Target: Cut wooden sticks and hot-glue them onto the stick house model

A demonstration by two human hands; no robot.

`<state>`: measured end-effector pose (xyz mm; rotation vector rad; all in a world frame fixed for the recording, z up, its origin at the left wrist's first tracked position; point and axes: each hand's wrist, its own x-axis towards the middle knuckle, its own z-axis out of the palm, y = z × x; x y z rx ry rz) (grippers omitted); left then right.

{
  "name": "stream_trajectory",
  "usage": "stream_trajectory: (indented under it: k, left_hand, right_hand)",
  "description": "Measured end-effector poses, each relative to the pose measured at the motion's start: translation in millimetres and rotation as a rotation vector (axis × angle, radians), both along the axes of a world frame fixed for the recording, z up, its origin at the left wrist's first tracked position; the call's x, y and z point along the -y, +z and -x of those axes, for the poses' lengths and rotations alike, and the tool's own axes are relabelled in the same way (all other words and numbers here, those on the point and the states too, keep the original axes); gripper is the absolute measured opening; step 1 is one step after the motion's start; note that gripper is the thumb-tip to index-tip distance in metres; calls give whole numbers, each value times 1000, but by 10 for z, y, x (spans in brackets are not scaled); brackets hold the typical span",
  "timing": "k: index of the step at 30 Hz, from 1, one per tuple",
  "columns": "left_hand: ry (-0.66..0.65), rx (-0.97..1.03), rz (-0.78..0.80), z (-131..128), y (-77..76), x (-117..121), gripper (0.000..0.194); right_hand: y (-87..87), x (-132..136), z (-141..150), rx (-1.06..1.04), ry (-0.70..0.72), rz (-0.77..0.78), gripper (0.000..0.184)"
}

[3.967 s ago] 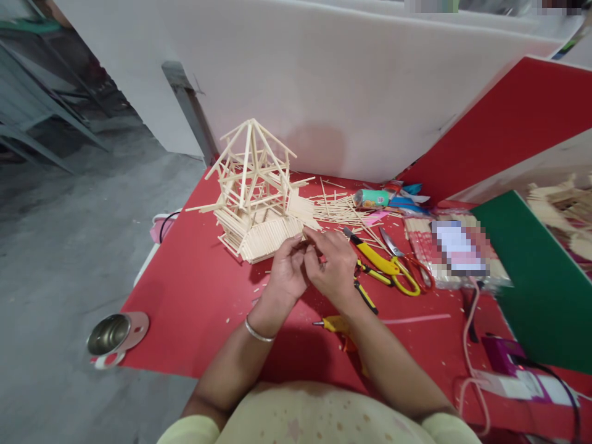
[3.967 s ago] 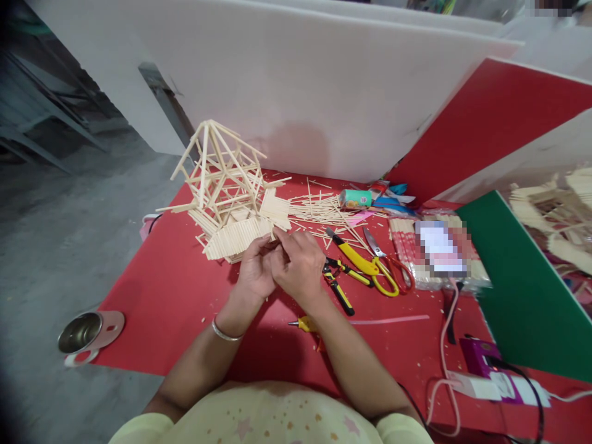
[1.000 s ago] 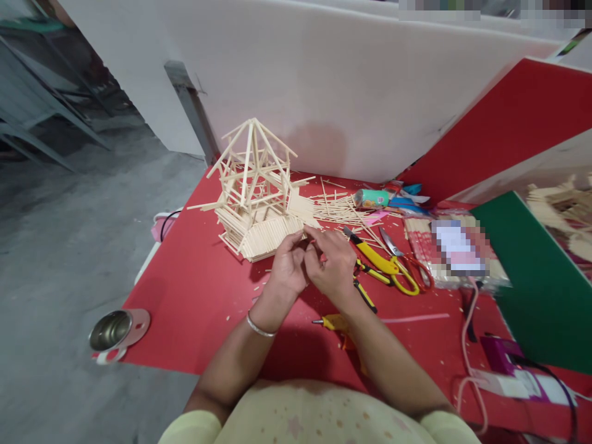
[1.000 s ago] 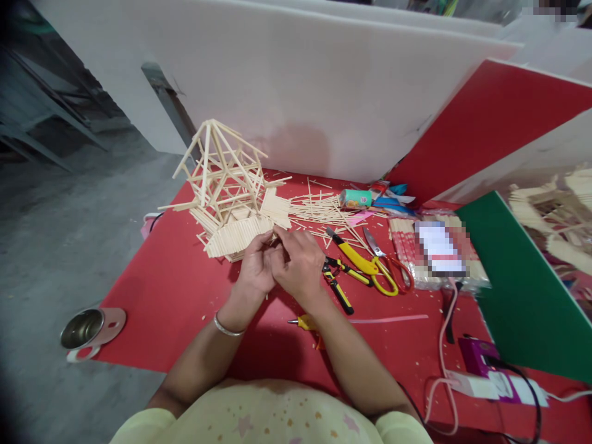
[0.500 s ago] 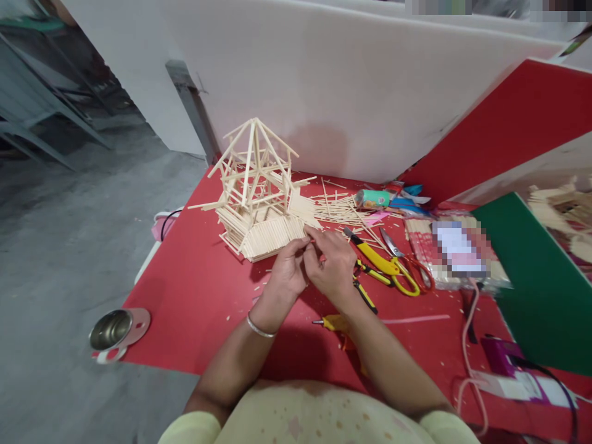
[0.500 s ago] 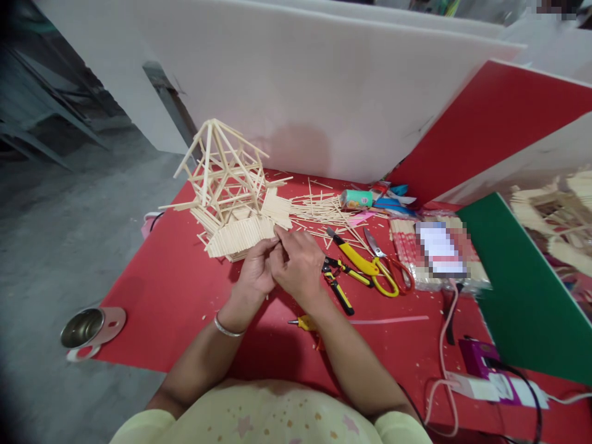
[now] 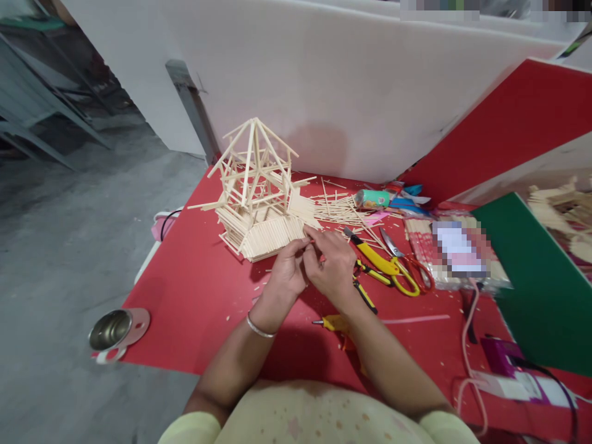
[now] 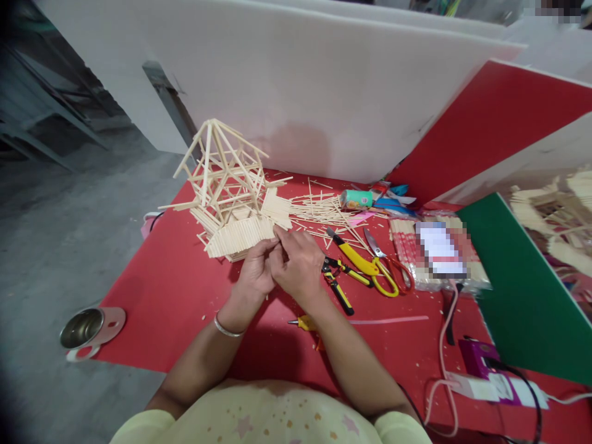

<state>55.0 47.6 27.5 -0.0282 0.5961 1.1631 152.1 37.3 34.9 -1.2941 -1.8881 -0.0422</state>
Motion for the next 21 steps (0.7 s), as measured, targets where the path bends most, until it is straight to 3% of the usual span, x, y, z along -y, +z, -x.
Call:
stream_trajectory:
  k: [10,17,21]
  left_hand:
    - [1,-3,-23,4,-3,-7,14]
    - [62,-26,-51,-11,-61,-2,16]
    - [27,-10,-92,-17,-84,44,20]
  right_hand:
    - [18,28,-30,2,-7,25,37]
    - [47,172,-142,-44,-27,38,37]
    - [64,279,-231,-48,-61,33,34]
